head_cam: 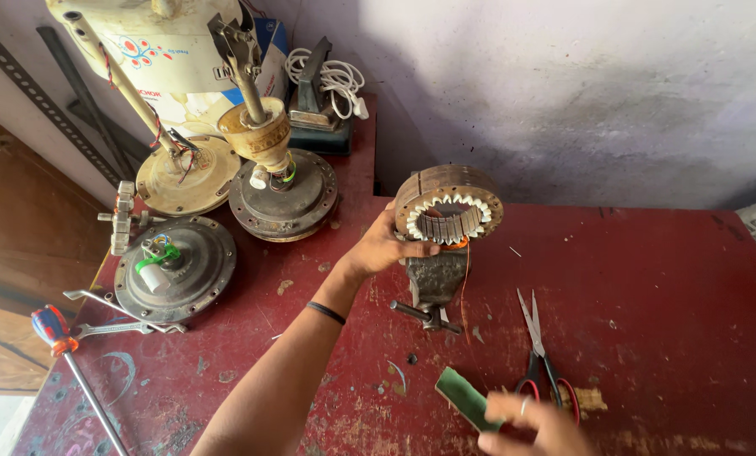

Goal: The person winds copper wire around the slots of a motor stator held in a bench vise. They use scissors to trim the wire and continue wrapping it into the stator slots.

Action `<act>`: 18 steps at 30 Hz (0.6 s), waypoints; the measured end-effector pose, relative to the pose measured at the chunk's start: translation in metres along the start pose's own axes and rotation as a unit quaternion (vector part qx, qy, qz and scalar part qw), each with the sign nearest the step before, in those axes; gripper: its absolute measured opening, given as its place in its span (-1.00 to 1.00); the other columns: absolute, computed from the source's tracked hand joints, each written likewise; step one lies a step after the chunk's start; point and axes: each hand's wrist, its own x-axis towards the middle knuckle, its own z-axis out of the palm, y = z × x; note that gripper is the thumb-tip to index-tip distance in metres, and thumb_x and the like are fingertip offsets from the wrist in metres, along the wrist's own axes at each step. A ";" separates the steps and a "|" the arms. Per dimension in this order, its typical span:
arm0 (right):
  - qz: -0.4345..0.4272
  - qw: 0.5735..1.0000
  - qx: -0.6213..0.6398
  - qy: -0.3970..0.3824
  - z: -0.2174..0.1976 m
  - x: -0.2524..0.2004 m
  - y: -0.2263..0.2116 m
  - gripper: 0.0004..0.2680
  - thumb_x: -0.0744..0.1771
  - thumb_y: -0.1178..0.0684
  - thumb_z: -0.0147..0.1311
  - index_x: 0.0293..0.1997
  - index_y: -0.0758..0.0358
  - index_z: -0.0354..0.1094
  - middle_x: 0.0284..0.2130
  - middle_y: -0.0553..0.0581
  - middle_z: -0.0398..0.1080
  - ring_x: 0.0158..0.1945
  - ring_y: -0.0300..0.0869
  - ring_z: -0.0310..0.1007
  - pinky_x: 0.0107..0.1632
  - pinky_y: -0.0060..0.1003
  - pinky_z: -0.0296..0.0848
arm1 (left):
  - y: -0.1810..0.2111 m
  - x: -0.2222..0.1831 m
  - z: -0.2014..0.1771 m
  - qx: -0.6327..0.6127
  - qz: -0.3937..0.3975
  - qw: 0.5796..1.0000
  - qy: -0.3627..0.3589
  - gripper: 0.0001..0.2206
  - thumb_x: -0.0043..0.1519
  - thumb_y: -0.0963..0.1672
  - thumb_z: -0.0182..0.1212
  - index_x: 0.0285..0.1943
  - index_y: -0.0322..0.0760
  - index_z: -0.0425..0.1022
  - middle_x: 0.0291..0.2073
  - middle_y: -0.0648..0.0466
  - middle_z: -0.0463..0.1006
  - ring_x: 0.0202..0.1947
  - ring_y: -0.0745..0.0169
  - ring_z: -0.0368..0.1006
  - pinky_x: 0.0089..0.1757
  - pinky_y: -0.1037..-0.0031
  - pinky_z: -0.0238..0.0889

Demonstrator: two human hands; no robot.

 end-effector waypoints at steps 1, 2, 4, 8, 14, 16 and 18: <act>-0.009 0.999 -0.019 0.037 -0.017 -0.003 -0.020 -0.49 0.20 -0.22 0.36 0.18 0.24 0.42 0.26 0.22 0.41 0.33 -0.04 0.36 0.36 0.02 0.26 | 0.000 -0.001 0.000 0.019 -0.010 1.000 0.001 -0.44 -0.01 -0.17 0.57 0.20 -0.32 0.47 0.07 0.02 0.56 0.17 0.11 0.46 0.19 0.26 0.35; -0.019 0.996 -0.038 0.073 -0.033 -0.002 -0.043 -0.43 0.20 -0.26 0.33 0.25 0.27 0.33 0.28 0.25 0.37 0.38 -0.04 0.34 0.38 0.02 0.23 | 0.002 0.000 0.000 0.026 -0.016 1.000 0.001 -0.43 -0.02 -0.16 0.57 0.21 -0.31 0.47 0.07 0.00 0.57 0.17 0.09 0.47 0.20 0.25 0.34; -0.062 0.974 -0.054 0.210 -0.054 0.005 -0.090 -0.43 0.16 -0.28 0.29 0.18 0.30 0.43 0.33 0.25 0.28 0.30 0.02 0.40 0.26 0.04 0.38 | 0.007 -0.001 0.000 0.041 -0.027 0.999 0.002 -0.41 -0.02 -0.15 0.57 0.22 -0.29 0.45 0.06 -0.04 0.61 0.17 0.07 0.48 0.22 0.23 0.30; -0.198 0.920 0.006 0.339 -0.059 0.041 -0.166 -0.56 0.22 -0.10 0.31 0.13 0.36 0.42 -0.12 0.26 0.58 -0.08 -0.08 0.64 -0.06 -0.21 0.62 | 0.022 -0.009 0.005 0.059 -0.016 0.998 0.021 -0.31 -0.05 -0.17 0.58 0.32 -0.28 0.39 0.15 -0.03 0.56 0.24 0.10 0.41 0.25 0.23 0.21; -0.174 0.892 -0.030 0.416 -0.034 0.068 -0.199 -0.78 0.25 0.01 0.35 -0.14 0.33 0.55 -0.42 0.16 0.59 -0.39 -0.23 0.58 -0.32 -0.34 0.54 | 0.035 -0.030 0.021 0.016 0.075 0.995 0.066 -0.25 -0.04 -0.26 0.53 0.40 -0.30 0.31 0.21 0.01 0.51 0.27 0.18 0.38 0.29 0.28 0.22; -0.162 0.891 -0.036 0.423 -0.032 0.069 -0.200 -0.81 0.26 0.04 0.34 -0.17 0.32 0.56 -0.45 0.14 0.58 -0.42 -0.23 0.57 -0.36 -0.34 0.51 | 0.035 -0.030 0.025 0.040 0.098 0.991 0.083 -0.28 -0.02 -0.31 0.49 0.39 -0.33 0.31 0.19 0.01 0.51 0.27 0.20 0.37 0.29 0.30 0.20; -0.164 0.888 -0.032 0.428 -0.030 0.071 -0.201 -0.84 0.26 0.06 0.33 -0.19 0.32 0.57 -0.47 0.13 0.58 -0.45 -0.24 0.56 -0.37 -0.35 0.49 | 0.035 -0.027 0.026 0.010 0.085 0.993 0.078 -0.30 -0.01 -0.31 0.47 0.38 -0.32 0.31 0.16 0.04 0.53 0.21 0.23 0.42 0.25 0.32 0.28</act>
